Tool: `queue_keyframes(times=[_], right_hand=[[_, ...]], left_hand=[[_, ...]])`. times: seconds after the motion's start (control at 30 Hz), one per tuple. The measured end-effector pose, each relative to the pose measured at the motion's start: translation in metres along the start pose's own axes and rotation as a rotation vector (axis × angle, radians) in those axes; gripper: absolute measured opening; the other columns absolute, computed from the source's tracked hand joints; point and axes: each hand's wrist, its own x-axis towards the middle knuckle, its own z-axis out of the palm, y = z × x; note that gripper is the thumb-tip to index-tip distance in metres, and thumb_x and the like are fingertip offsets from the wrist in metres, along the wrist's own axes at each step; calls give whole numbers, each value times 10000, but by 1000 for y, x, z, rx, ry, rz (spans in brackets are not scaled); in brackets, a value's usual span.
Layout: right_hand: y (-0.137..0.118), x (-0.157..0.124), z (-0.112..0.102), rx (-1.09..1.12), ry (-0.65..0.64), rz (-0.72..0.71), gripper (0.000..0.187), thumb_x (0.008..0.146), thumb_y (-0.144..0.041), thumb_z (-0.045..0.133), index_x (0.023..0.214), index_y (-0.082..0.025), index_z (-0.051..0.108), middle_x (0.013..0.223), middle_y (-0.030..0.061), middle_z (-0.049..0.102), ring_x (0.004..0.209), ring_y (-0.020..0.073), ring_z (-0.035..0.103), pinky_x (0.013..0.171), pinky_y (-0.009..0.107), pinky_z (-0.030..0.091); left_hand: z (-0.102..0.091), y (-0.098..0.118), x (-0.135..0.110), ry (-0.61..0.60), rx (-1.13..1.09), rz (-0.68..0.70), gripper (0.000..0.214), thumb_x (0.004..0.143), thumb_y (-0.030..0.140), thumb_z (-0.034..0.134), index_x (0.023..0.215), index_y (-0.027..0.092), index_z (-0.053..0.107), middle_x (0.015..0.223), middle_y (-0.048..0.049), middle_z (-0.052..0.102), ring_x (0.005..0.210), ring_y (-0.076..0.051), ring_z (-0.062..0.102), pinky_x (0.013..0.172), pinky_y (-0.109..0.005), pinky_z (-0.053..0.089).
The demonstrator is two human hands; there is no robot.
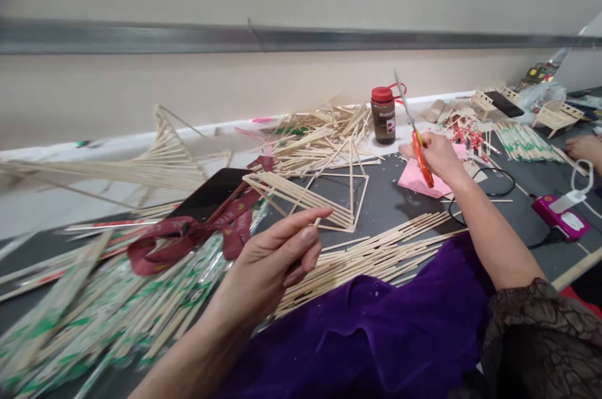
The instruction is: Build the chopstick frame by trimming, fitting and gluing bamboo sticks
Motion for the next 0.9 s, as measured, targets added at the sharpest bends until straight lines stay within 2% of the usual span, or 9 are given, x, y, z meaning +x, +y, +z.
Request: queue_keyframes(times=[0.07,0.13,0.23,0.3,0.47,0.63,0.77,0.9], right_hand=[[14,0,3,-275,-8,74,358,682,-511,675,701,-163,595,657,51,613,646,200,591,582,301,411],[23,-5,9,-495,-4,124,341,670,-477,677,786,-158,643,770,87,676,761,245,623,646,314,413],[27,-14,20,-666,-21,140,456,697,-513,642,988,-164,668,958,125,715,900,283,642,710,322,425],[26,-18,26,-737,-51,139,477,714,-539,620,1018,-176,674,1008,125,720,938,284,650,726,316,433],[24,-15,39,-842,-97,178,430,742,-502,602,934,-132,709,964,169,728,896,288,678,688,305,448],[27,-15,49,-866,-142,196,422,799,-493,572,950,-127,717,938,168,732,895,262,687,695,283,450],[24,-22,50,-859,-150,137,444,875,-468,486,1002,-109,713,1009,182,721,944,261,677,734,292,445],[19,-29,44,-826,-137,87,454,893,-455,459,939,-94,732,975,196,726,917,264,676,719,301,435]], left_hand=[[3,0,0,-17,34,-1,446,788,449,691,1144,180,683,498,51,474,412,-31,287,398,-168,144],[5,0,-1,-41,72,-4,458,796,462,676,1149,170,678,502,51,473,413,-32,282,403,-177,147],[7,1,-2,-69,119,-15,492,797,484,666,1166,160,666,510,52,477,412,-32,273,408,-186,142],[7,1,-2,-77,136,-21,514,791,498,665,1175,157,659,510,54,477,409,-32,267,408,-191,137],[7,3,-4,-69,177,-21,535,783,523,662,1175,159,656,512,56,469,419,-36,263,417,-195,137],[8,2,-4,-63,192,-26,558,770,535,668,1180,156,654,525,51,468,433,-44,275,423,-195,144],[8,0,-3,-51,201,-29,551,770,523,672,1180,155,655,530,46,467,434,-48,278,425,-195,147],[10,0,-3,-54,194,-15,532,769,510,678,1171,162,663,525,44,465,426,-51,274,420,-197,139]])
